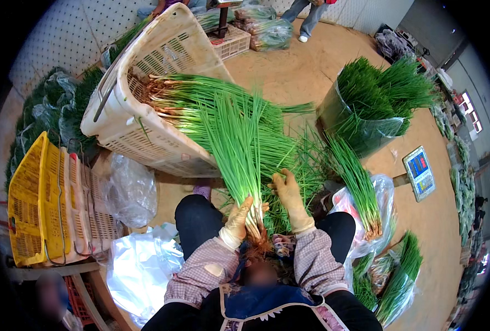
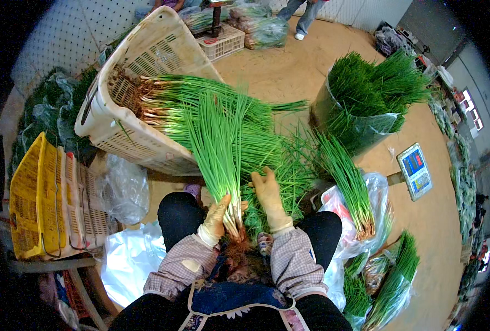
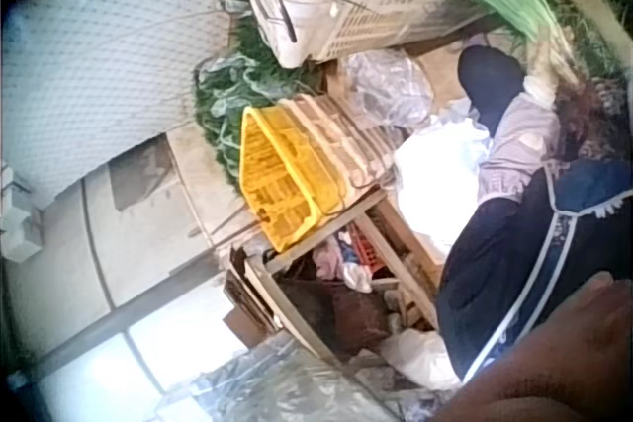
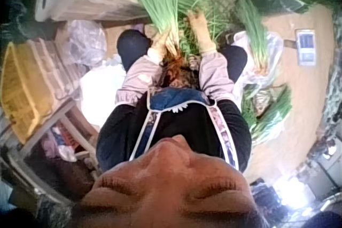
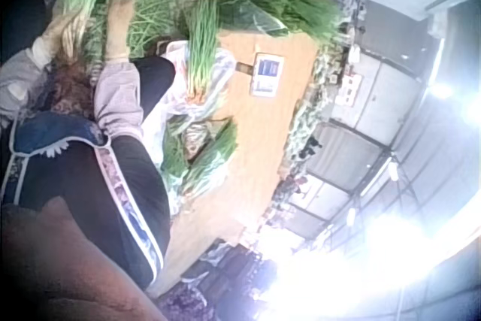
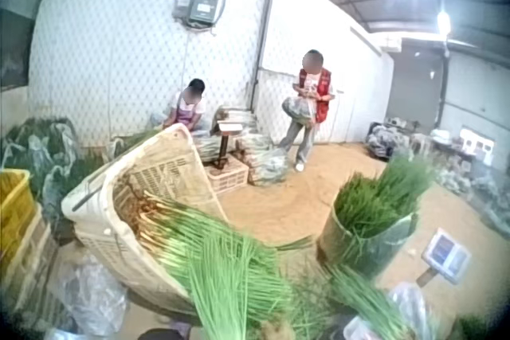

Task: The person sits on the floor and sorts green onions by hand, aligning the roots and trimming stray stalks. They place the prepared bundles into a plastic bag and set them on a digital scale.

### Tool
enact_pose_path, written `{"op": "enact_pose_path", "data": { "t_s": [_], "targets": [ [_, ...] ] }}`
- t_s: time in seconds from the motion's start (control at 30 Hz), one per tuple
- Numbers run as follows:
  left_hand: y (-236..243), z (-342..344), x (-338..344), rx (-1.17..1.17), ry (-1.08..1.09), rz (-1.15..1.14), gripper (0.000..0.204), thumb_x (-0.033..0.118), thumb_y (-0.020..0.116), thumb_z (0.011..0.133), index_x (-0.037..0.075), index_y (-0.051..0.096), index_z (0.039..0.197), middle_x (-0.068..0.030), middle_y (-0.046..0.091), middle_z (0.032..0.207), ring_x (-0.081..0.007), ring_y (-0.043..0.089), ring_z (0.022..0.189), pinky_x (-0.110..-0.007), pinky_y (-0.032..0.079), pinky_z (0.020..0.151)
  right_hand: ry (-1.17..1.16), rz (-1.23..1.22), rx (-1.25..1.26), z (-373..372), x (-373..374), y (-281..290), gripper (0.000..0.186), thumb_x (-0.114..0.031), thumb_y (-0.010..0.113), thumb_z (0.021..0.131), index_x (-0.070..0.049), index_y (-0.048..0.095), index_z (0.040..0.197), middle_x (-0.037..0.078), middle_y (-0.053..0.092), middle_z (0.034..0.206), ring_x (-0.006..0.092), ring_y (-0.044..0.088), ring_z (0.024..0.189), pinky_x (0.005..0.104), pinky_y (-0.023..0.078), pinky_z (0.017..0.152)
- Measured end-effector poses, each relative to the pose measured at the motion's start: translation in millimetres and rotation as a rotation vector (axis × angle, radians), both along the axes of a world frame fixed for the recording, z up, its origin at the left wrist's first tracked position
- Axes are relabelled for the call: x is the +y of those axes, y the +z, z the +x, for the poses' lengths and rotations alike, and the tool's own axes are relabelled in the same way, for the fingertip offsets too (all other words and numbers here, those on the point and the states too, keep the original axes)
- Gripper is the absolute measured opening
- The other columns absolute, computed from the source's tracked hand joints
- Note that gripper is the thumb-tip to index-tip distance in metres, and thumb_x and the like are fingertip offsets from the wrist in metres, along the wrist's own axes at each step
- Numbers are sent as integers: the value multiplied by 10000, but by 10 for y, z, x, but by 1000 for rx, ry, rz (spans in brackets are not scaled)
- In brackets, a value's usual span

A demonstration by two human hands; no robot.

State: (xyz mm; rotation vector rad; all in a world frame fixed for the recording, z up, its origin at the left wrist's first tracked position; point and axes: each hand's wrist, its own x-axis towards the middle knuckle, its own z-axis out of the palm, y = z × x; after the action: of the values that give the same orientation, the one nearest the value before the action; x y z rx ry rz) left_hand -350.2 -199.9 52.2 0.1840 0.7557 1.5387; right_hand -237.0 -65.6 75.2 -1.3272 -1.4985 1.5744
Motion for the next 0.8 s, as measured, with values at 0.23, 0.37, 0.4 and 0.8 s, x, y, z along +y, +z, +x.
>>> {"op": "enact_pose_path", "data": {
  "t_s": [0.23,0.37,0.4,0.8],
  "targets": [
    [-141,48,6,-89,95,-2,445,397,528,942,65,507,1238,-67,590,1134,-190,561,1040,-353,472,891,312,188,-297,-230,-401,208,890,-307,685,812,64,169,1435,272,409,1365,349,433,1239,372,346,1038],
    [-181,91,-8,-105,115,36,444,382,530,943,62,498,1249,-58,590,1135,-187,565,1037,-354,468,901,262,573,-444,-233,-327,107,893,-261,715,768,49,195,1424,270,471,1283,381,487,1148,401,394,979],
    [-198,93,0,-98,101,45,439,370,526,946,54,495,1249,-59,585,1145,-184,561,1045,-351,464,908,227,790,-541,-224,-311,40,887,-246,722,757,45,206,1417,267,511,1237,382,526,1096,411,428,942],
    [-314,51,-5,429,33,134,483,282,370,996,0,361,1388,-106,440,1368,-207,405,1269,-309,311,1069,446,754,-517,-553,-312,423,186,-213,580,859,-49,626,932,147,634,855,334,612,820,424,488,701]
  ]
}}
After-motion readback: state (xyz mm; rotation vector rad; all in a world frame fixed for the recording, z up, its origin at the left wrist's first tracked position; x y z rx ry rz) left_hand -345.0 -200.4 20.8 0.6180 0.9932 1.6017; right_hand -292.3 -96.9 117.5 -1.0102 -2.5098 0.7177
